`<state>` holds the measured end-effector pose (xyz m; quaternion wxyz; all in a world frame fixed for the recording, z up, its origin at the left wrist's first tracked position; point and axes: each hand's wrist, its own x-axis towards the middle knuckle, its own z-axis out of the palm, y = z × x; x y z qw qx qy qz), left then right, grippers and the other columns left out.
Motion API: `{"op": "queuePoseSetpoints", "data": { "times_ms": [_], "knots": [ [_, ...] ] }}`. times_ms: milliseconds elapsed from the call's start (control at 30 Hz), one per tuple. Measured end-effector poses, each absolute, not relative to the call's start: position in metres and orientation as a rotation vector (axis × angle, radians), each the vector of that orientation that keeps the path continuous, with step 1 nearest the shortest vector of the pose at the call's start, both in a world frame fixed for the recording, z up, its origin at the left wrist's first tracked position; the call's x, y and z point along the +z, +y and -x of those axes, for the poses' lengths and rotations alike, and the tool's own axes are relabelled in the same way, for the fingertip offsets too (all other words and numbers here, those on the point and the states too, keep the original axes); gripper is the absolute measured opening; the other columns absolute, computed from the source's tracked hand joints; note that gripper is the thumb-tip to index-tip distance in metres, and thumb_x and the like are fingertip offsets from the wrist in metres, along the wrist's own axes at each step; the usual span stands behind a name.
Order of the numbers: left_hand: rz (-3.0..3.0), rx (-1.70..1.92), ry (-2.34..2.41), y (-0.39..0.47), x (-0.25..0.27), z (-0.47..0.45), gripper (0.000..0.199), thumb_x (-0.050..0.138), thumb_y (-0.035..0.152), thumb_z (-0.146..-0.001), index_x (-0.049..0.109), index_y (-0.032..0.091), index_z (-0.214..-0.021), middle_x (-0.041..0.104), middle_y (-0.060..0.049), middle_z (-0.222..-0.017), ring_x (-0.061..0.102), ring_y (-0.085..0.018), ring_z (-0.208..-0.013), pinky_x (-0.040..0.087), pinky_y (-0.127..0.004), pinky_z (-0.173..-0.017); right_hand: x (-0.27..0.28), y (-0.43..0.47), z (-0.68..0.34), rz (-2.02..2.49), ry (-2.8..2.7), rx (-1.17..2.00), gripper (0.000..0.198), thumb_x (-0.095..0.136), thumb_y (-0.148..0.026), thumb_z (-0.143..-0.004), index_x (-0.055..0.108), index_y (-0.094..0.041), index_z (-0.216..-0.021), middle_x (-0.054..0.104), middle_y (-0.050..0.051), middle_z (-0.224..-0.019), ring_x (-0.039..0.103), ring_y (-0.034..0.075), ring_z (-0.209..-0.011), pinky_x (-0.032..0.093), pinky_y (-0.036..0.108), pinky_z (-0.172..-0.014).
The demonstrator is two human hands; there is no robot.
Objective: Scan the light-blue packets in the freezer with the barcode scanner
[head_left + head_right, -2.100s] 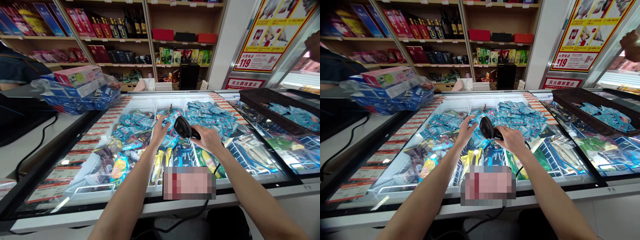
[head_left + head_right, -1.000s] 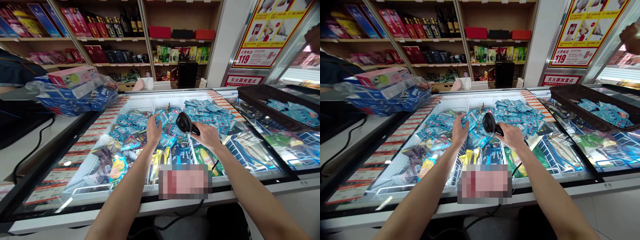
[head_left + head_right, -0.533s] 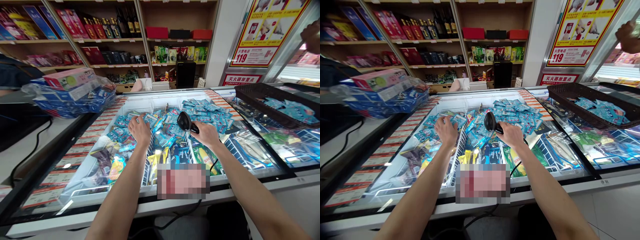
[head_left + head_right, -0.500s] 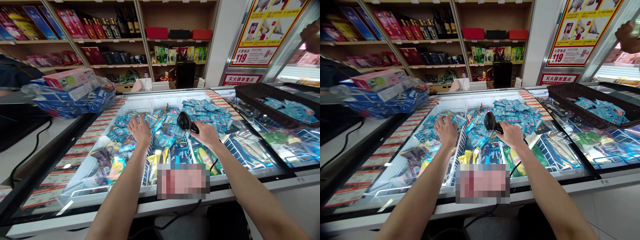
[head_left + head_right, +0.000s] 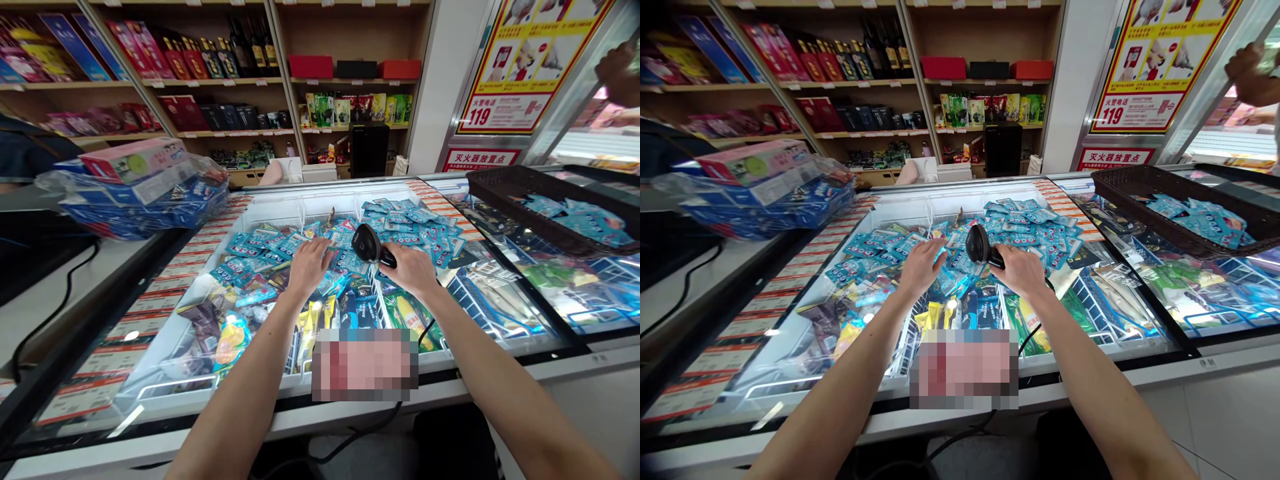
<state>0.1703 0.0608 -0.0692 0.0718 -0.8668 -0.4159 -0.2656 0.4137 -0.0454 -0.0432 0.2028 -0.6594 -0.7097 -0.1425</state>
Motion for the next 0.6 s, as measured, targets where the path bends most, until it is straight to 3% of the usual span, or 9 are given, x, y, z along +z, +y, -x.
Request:
{"op": "queuePoseSetpoints", "data": {
  "times_ms": [133,267,367,533,600],
  "knots": [
    [2.758,-0.691,-1.155,0.0594,-0.0730,-0.1737,0.042,0.031,0.033,-0.097,0.048,0.024,-0.133,0.055,-0.006,-0.135,0.049,-0.021,-0.126,0.029,-0.042,-0.110,-0.0441,-0.0450,-0.4144,1.840,-1.981,-0.401,0.037,0.050,-0.047,-0.086,0.060,-0.026,-0.115,0.072,0.003,-0.092,0.064,0.018,-0.073,0.039,0.031,-0.059],
    [2.699,-0.709,-1.197,0.0576,-0.0692,-0.1718,0.036,0.034,0.036,-0.096,0.061,0.025,-0.117,0.066,-0.008,-0.113,0.058,-0.024,-0.108,0.037,-0.043,-0.098,-0.0441,-0.0451,-0.4140,1.841,-1.987,-0.390,0.036,0.050,-0.046,-0.087,0.059,-0.026,-0.115,0.072,0.003,-0.093,0.063,0.018,-0.074,0.039,0.031,-0.060],
    [2.703,-0.757,-1.174,0.0589,-0.0671,-0.1700,0.035,0.035,0.035,-0.095,0.064,0.024,-0.109,0.066,-0.009,-0.101,0.058,-0.023,-0.101,0.042,-0.039,-0.090,-0.0447,-0.0448,-0.4140,1.848,-1.992,-0.389,0.036,0.049,-0.046,-0.087,0.059,-0.026,-0.115,0.071,0.003,-0.093,0.064,0.018,-0.075,0.039,0.030,-0.060],
    [2.662,-0.902,-1.167,0.0652,-0.0728,-0.1684,0.037,0.037,0.032,-0.095,0.054,0.021,-0.126,0.057,-0.011,-0.128,0.051,-0.023,-0.119,0.039,-0.039,-0.099,-0.0473,-0.0439,-0.4142,1.843,-1.994,-0.397,0.036,0.050,-0.046,-0.086,0.059,-0.027,-0.115,0.071,0.003,-0.093,0.064,0.018,-0.075,0.038,0.030,-0.059],
    [2.638,-0.893,-1.238,0.0656,-0.0742,-0.1684,0.038,0.036,0.034,-0.095,0.053,0.019,-0.127,0.057,-0.011,-0.130,0.052,-0.024,-0.119,0.037,-0.042,-0.101,-0.0480,-0.0440,-0.4140,1.839,-1.994,-0.401,0.036,0.050,-0.046,-0.086,0.059,-0.027,-0.115,0.071,0.003,-0.093,0.064,0.018,-0.075,0.038,0.029,-0.059]
  ]
}}
